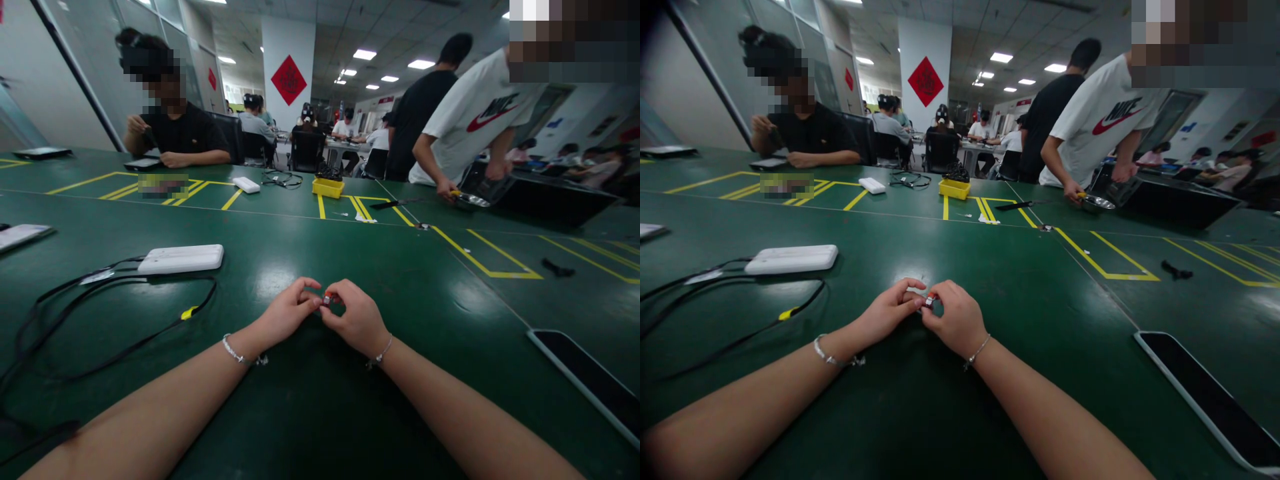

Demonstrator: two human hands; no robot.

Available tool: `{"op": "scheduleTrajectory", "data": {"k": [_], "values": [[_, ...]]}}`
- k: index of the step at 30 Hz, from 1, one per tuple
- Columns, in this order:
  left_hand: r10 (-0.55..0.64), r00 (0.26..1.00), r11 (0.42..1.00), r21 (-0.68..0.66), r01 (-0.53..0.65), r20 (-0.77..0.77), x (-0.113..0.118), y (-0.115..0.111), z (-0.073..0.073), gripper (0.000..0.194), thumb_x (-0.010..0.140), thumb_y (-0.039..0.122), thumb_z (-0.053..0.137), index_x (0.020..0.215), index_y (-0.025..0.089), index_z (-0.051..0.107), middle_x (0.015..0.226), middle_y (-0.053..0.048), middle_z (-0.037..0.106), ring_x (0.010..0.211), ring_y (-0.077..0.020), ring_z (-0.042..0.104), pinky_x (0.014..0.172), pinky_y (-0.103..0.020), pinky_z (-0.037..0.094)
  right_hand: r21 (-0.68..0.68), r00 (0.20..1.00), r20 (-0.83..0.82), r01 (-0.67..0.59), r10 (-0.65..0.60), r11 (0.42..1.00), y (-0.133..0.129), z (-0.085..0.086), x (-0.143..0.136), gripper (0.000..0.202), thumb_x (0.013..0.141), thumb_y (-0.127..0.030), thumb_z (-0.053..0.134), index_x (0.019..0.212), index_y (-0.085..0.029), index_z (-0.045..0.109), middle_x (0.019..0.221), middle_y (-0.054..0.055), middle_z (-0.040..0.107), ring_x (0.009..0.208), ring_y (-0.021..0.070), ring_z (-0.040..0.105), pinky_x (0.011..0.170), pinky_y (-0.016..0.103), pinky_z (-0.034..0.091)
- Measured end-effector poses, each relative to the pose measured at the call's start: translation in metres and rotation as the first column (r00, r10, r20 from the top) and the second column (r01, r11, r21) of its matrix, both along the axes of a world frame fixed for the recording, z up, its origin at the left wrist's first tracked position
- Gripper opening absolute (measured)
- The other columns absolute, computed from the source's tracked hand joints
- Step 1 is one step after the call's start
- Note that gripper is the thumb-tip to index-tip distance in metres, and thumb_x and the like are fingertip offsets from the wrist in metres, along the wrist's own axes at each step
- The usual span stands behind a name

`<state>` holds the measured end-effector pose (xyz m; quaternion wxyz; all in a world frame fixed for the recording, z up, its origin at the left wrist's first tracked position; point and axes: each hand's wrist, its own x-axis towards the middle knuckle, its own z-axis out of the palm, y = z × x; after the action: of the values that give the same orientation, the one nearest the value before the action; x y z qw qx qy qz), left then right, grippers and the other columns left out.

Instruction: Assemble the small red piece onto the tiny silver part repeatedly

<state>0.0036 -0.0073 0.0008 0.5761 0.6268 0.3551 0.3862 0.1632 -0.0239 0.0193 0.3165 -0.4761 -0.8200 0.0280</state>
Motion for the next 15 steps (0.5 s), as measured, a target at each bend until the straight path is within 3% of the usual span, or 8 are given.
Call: {"op": "scheduleTrajectory", "data": {"k": [4,6,11,15], "values": [[0.045,0.999,0.998,0.033,-0.044,-0.023,-0.003,0.001,0.001,0.025,0.077,0.024,0.049,0.1,0.018,0.041,0.086,-0.005,0.063,0.083,-0.0152,0.058,0.078,-0.032,0.041,-0.084,0.974,0.158,0.18,-0.165,0.98,0.014,0.009,0.033,0.013,0.071,-0.027,0.048,0.08,-0.018,0.053,0.078,0.004,0.055,0.077,0.0158,0.05,0.07,0.027,0.038],[0.058,0.997,0.997,0.06,-0.056,-0.043,-0.004,0.002,0.0,0.025,0.077,0.024,0.049,0.1,0.018,0.041,0.088,-0.006,0.063,0.085,-0.0158,0.058,0.079,-0.034,0.041,-0.151,0.912,0.3,0.337,-0.281,0.93,0.023,0.013,0.064,0.016,0.071,-0.03,0.048,0.078,-0.018,0.055,0.08,0.006,0.056,0.078,0.017,0.051,0.071,0.028,0.039],[0.061,0.994,0.994,0.094,-0.053,-0.091,-0.003,0.004,-0.003,0.025,0.076,0.02,0.049,0.1,0.017,0.042,0.09,-0.007,0.063,0.085,-0.0154,0.057,0.078,-0.032,0.042,-0.228,0.63,0.591,0.729,-0.503,0.645,0.044,0.015,0.147,0.028,0.07,-0.036,0.044,0.082,-0.016,0.059,0.085,0.011,0.058,0.075,0.0221,0.056,0.064,0.031,0.041],[0.049,0.993,0.994,0.104,-0.037,-0.111,-0.002,0.004,-0.003,0.024,0.076,0.019,0.049,0.099,0.017,0.043,0.092,-0.007,0.062,0.084,-0.0152,0.057,0.077,-0.032,0.042,-0.23,0.491,0.67,0.85,-0.557,0.473,0.048,0.012,0.186,0.036,0.07,-0.038,0.041,0.087,-0.013,0.06,0.093,0.015,0.059,0.082,0.0274,0.057,0.063,0.034,0.043]]}}
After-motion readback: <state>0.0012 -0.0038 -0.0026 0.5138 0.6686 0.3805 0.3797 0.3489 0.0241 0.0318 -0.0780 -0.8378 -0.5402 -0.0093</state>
